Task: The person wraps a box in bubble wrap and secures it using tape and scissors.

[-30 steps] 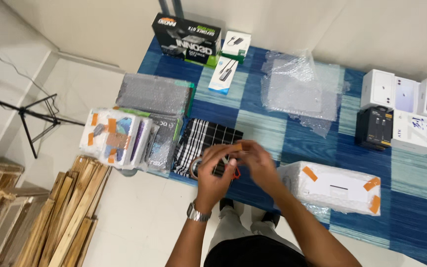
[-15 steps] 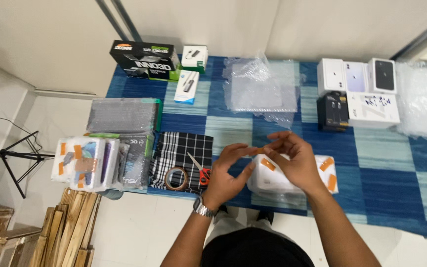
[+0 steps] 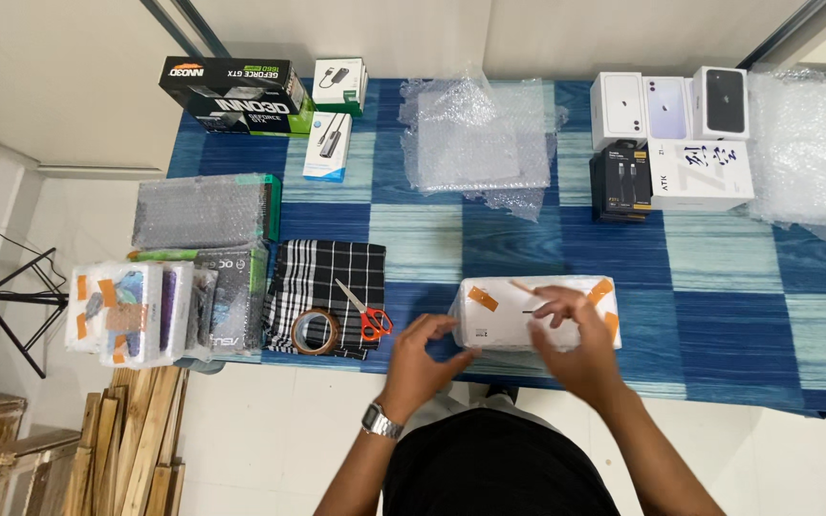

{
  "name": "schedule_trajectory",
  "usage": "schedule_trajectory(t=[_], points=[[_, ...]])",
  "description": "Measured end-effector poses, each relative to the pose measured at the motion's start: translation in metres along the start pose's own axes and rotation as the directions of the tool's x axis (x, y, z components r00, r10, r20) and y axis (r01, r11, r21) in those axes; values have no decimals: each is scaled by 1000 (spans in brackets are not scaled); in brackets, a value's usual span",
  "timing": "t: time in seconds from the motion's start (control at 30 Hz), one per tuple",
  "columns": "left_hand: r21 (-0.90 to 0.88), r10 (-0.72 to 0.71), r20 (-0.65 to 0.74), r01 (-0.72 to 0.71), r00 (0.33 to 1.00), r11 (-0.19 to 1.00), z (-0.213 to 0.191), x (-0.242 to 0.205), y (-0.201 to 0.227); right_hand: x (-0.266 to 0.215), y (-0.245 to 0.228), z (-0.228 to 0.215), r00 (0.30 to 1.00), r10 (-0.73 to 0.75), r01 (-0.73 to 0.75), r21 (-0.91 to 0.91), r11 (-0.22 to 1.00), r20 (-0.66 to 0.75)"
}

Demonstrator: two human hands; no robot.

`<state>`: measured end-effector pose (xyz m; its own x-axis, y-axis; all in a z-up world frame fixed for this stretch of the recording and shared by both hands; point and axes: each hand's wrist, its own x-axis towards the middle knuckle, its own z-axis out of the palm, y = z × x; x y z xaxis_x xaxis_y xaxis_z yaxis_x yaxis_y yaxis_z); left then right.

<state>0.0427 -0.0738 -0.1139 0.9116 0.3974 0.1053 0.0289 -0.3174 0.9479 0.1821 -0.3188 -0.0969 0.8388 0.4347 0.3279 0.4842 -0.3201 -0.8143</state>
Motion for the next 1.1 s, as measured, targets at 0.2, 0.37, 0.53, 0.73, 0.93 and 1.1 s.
schedule_trajectory(t=[0.2, 0.37, 0.53, 0.73, 0.93, 1.1], points=[[-17, -55, -102, 54, 993, 998, 36, -11, -8, -13, 9, 25, 969, -103, 122, -75, 990, 223], [-38, -39, -198, 32, 979, 999, 47, -12, -15, -13, 23, 42, 960, -137, 174, -138, 975, 245], [-29, 33, -253, -41, 967, 999, 49, -13, -14, -15, 34, 49, 959, -142, 184, -158, 970, 246], [122, 206, -291, -178, 934, 977, 53, -16, -13, -17, 36, 53, 956, -177, 219, -167, 961, 235], [237, 418, -239, -365, 876, 900, 53, -19, -23, -17, 34, 56, 955, -207, 251, -206, 946, 215], [341, 540, -81, -486, 837, 805, 47, -24, -36, -8, 20, 47, 942, -236, 289, -218, 932, 237]])
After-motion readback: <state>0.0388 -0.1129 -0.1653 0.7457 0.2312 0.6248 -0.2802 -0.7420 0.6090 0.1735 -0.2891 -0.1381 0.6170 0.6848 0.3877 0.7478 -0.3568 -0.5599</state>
